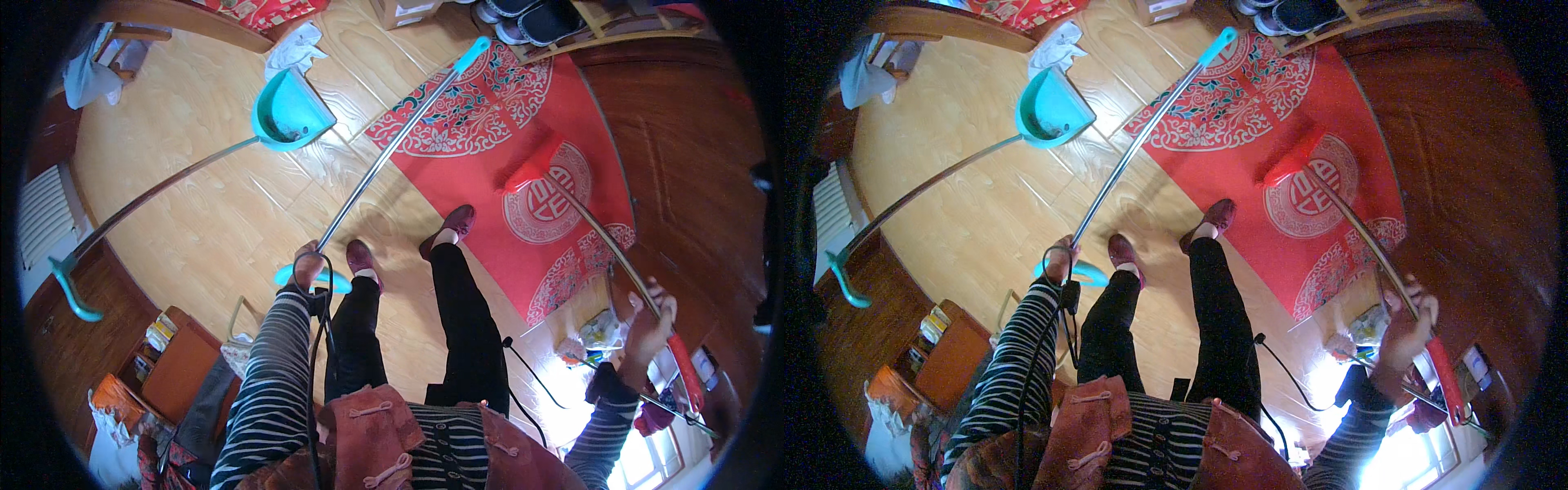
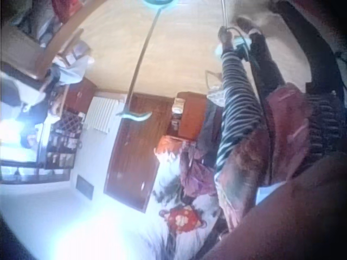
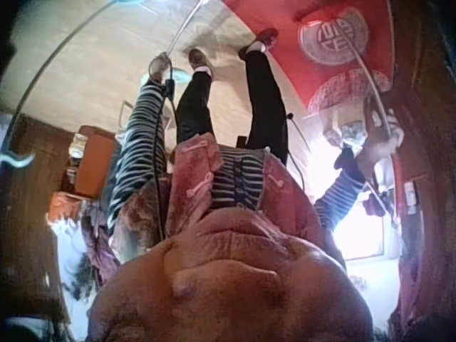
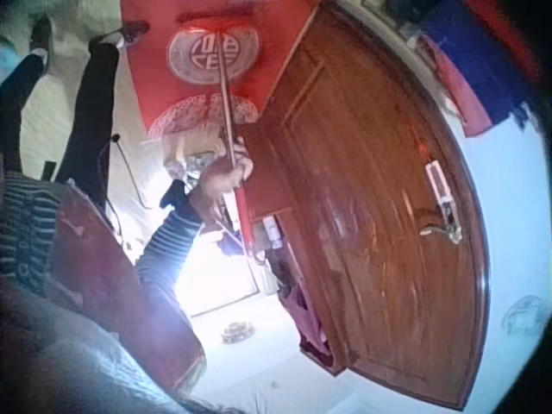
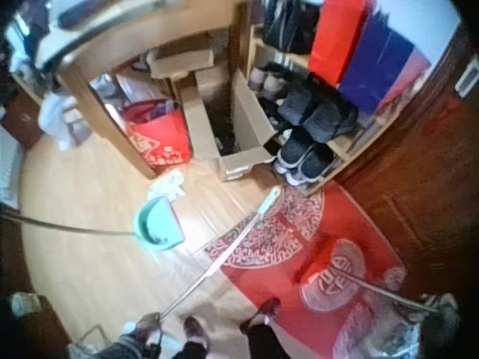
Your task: The person sweeps a wooden floor with a red broom and collects debris into a light blue dustpan. They move around a red patterned rug and a cardboard box, then place the dustpan and broom against a wooden cabinet.
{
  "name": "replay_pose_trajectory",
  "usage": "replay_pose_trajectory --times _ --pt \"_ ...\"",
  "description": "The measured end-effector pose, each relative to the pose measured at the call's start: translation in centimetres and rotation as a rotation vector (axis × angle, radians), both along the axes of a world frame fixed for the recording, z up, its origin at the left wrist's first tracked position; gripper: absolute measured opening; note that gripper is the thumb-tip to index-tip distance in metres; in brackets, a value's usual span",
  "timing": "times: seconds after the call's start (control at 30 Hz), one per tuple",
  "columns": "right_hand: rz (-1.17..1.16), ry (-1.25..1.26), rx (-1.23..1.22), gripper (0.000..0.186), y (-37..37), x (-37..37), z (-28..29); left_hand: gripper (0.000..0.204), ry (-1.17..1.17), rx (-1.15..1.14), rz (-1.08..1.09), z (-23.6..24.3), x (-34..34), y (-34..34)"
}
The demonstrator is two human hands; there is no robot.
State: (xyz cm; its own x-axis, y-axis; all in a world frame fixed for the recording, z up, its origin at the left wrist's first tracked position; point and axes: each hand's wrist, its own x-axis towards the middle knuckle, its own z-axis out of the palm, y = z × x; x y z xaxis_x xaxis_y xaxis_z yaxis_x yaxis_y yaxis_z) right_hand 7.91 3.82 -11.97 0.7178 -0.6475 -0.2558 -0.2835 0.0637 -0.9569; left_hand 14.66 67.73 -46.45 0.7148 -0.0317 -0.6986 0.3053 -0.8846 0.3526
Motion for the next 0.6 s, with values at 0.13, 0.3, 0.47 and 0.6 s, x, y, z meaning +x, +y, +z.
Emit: replay_pose_trajectory --times 0.13,0.3,0.47,0.6 --pt "0.040 0.047 -0.028 0.027 1.7 -0.3 0.4 0.005 0.021 -0.179 0.182 3.8 3.2 -3.6" --pt "-0.056 0.206 -0.063 0.035 5.3 -1.4 1.0 0.002 0.052 -0.790 0.471 10.4 9.9 -8.1" --pt "-0.053 0.284 0.068 0.034 8.2 -3.3 1.8 0.022 0.033 -1.100 0.560 19.9 17.5 -15.0" --pt "-0.021 0.399 -0.035 0.029 9.7 -4.8 2.5 0.019 -0.132 -1.123 0.540 24.9 22.0 -19.3"
